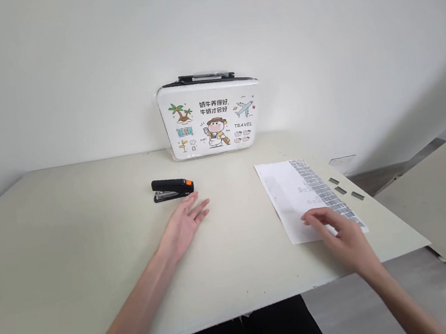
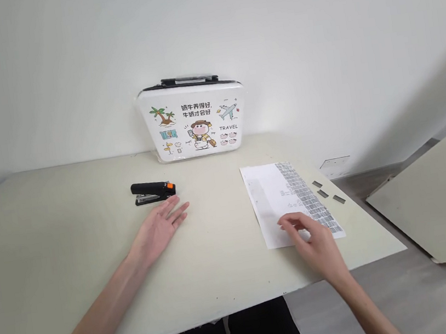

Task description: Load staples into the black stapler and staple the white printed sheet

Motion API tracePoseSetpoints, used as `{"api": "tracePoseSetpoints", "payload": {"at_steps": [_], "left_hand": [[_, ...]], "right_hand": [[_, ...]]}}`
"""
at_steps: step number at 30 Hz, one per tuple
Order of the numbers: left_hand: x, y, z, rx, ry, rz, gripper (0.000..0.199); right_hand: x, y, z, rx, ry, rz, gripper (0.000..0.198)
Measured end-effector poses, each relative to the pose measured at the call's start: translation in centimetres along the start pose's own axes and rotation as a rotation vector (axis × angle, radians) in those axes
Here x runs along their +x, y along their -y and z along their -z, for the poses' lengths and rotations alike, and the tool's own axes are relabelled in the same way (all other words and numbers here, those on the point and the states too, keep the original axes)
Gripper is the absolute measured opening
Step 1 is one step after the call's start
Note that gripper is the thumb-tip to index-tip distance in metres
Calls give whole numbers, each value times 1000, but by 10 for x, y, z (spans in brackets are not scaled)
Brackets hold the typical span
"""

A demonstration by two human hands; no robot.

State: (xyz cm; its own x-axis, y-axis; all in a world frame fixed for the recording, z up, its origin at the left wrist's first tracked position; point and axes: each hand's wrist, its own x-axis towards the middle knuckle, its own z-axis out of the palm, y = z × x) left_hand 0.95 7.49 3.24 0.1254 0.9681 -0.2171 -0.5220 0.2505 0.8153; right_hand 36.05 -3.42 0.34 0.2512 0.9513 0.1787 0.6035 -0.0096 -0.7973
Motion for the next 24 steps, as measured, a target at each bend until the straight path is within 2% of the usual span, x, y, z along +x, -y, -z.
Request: {"api": "tracePoseSetpoints", "payload": {"at_steps": [3,5,7,14,19,24], "left_hand": [[3,2,4,106,-135,-83,17],[4,4,8,228,-265,-137,22],[5,7,12,323,-333,-167,27],[13,9,23,391,-326,-210,28],[20,8,29,399,-378,-290,24],[19,7,31,430,-353,-266,22]], "right_hand": [[6,-18,14,-41,-51,-23,33],[6,-24,18,-49,-68,-20,34],[4,-25,19,-48,-79,-20,35],[6,-21,20,-151,-26,3,36],[19,-32,22,-298,23,111,39],[18,-49,17,-390,36,164,45]]}}
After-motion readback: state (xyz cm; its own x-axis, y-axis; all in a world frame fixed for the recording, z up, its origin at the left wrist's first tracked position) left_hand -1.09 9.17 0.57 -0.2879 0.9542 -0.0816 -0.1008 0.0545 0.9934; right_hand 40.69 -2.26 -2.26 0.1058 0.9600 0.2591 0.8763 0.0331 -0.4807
